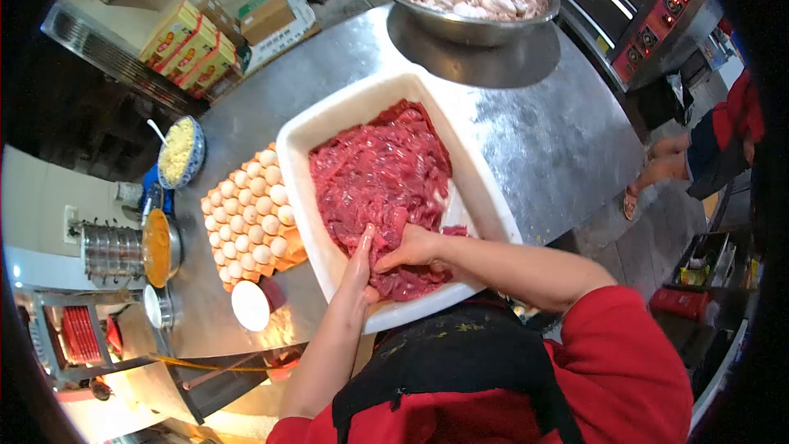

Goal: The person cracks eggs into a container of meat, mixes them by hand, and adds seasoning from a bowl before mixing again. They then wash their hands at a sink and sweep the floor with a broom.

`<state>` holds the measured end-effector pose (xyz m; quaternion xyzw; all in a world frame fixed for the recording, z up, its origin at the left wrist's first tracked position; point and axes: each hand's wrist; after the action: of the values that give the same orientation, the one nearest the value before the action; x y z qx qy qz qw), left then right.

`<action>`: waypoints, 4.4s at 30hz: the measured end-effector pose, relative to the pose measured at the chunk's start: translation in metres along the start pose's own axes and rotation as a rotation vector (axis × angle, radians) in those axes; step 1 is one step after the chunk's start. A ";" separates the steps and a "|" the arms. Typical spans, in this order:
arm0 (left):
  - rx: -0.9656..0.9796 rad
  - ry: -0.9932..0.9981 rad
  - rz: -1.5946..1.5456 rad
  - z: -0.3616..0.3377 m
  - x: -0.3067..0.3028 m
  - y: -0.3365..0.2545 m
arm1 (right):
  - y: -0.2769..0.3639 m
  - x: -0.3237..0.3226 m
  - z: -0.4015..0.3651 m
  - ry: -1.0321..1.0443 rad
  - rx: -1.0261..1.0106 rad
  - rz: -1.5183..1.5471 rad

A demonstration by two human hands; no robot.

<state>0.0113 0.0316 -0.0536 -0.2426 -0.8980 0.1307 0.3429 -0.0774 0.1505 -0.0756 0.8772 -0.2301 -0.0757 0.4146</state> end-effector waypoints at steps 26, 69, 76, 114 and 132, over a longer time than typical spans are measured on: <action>0.725 -0.261 0.811 0.021 -0.019 -0.021 | 0.035 -0.051 -0.024 -0.374 0.092 0.036; 0.579 0.198 1.369 0.016 0.033 -0.086 | 0.144 -0.106 0.068 -0.447 -0.289 -1.105; 0.642 -0.395 1.680 0.125 0.023 -0.136 | 0.096 -0.089 0.056 -0.200 -0.173 -1.176; 0.072 -0.103 0.998 0.047 0.021 -0.090 | 0.104 -0.124 0.072 -0.201 0.031 -1.096; 0.908 0.242 0.503 -0.067 0.098 -0.144 | 0.190 -0.057 -0.049 -0.522 -0.503 -0.225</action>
<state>-0.0564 -0.0342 0.1072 -0.2912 -0.6193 0.5555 0.4725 -0.1767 0.1072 0.0975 0.7189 -0.2043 -0.3957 0.5337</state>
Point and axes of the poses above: each hand's wrist, its own z-axis towards the middle knuckle, its own x-axis out of the palm, y = z × x, and after that the axes turned 9 degrees about x, right-handed
